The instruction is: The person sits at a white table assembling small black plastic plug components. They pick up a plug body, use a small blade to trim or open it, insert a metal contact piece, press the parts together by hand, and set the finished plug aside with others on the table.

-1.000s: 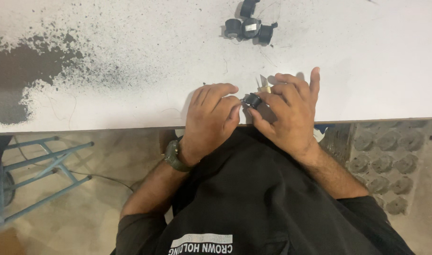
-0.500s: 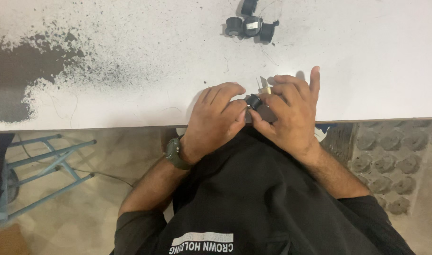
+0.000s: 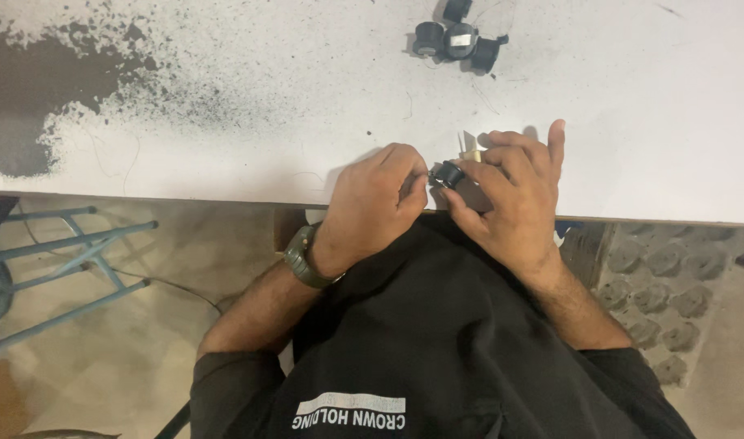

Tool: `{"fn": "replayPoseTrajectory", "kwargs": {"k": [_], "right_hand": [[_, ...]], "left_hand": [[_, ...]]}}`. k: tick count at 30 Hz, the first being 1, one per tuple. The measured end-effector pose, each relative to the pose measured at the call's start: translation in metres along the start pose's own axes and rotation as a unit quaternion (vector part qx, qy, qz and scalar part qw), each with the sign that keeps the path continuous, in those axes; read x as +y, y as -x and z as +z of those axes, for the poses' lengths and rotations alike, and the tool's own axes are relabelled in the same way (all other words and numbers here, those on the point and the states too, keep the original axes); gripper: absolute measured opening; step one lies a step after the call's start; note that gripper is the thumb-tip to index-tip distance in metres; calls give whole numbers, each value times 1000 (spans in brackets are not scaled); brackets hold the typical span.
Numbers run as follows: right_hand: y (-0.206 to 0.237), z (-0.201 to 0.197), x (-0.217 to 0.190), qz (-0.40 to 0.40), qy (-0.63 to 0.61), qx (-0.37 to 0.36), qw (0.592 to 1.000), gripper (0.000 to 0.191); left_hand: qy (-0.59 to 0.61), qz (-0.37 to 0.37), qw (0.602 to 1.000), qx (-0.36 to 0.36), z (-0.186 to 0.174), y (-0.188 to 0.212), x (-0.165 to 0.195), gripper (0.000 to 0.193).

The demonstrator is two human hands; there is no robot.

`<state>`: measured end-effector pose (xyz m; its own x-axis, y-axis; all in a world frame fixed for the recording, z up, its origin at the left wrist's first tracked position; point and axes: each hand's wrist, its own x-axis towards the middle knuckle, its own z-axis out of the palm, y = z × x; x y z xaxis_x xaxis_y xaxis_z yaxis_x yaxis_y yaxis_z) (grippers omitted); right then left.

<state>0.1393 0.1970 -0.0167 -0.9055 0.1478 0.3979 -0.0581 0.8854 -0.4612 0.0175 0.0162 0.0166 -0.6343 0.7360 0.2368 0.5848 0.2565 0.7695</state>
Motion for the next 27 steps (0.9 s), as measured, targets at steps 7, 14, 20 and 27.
{"fn": "replayPoseTrajectory", "kwargs": {"k": [7,14,20,27], "right_hand": [[17,5,-2,-50,-66,108,991,30],[28,24,-1,-66,-120,94,986,36],[25,24,-2,-74,-112,103,985,39],[16,17,-6,-85,-103,85,987,36]], "left_hand": [[44,-39,998,12,16,2,-1,16],[65,-22,997,42,25,9,-3,18],[82,-33,996,30,26,9,-4,16],[101,-40,993,39,25,11,-2,15]]}}
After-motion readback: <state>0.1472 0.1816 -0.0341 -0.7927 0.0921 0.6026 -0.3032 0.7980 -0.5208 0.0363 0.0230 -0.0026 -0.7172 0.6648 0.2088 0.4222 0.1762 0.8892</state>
